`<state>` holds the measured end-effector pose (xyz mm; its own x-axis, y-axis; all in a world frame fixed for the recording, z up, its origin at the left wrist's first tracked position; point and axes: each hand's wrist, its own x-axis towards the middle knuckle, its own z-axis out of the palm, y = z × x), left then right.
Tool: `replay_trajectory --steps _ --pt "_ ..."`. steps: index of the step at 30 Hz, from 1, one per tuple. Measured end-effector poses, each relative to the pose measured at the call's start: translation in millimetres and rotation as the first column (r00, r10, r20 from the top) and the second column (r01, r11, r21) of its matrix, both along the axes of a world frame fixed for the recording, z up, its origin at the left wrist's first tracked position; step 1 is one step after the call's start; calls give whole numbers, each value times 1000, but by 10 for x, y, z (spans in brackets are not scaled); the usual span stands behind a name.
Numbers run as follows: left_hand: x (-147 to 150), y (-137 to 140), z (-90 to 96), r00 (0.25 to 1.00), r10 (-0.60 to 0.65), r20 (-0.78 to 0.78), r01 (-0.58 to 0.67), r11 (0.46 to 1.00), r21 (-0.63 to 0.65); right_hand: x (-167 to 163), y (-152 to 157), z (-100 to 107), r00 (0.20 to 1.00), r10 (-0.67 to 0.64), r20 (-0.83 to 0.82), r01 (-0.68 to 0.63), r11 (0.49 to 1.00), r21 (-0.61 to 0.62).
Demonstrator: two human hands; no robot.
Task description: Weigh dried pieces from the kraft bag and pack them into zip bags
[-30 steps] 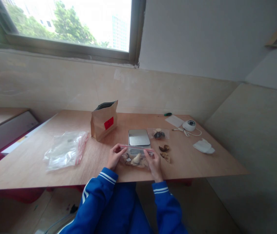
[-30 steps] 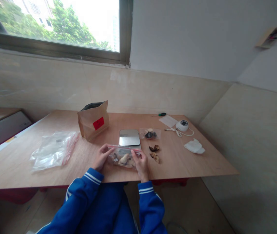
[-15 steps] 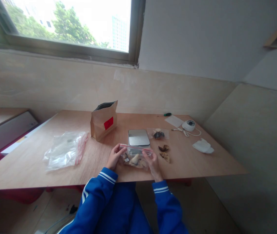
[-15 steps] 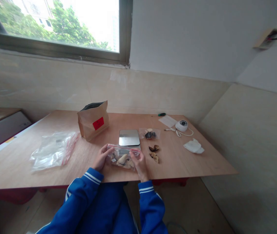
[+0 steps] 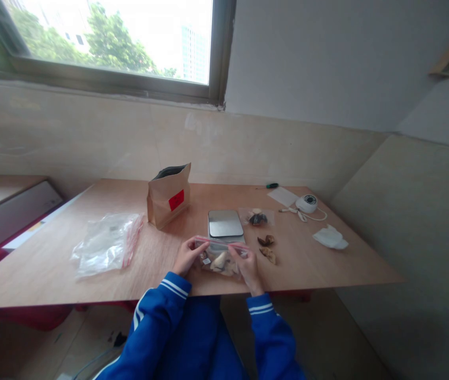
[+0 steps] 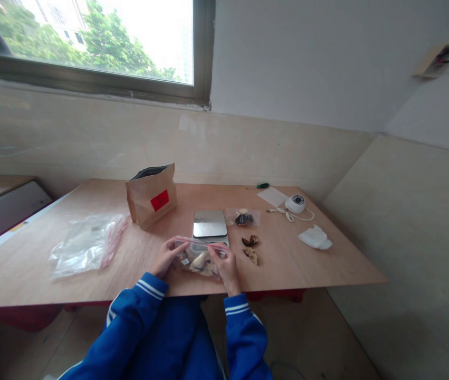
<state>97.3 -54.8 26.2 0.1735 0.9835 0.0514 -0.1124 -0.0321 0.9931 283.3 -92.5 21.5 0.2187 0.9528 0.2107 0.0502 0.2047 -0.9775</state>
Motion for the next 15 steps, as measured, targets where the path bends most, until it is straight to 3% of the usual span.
replay_trajectory --steps 8,15 --pt "-1 -7 26 998 46 -40 -46 999 -11 1 1 -16 1000 -10 21 10 1000 14" --pt "-3 -14 31 999 16 -30 -16 1000 11 -5 -11 14 1000 7 -7 -7 1000 -1"
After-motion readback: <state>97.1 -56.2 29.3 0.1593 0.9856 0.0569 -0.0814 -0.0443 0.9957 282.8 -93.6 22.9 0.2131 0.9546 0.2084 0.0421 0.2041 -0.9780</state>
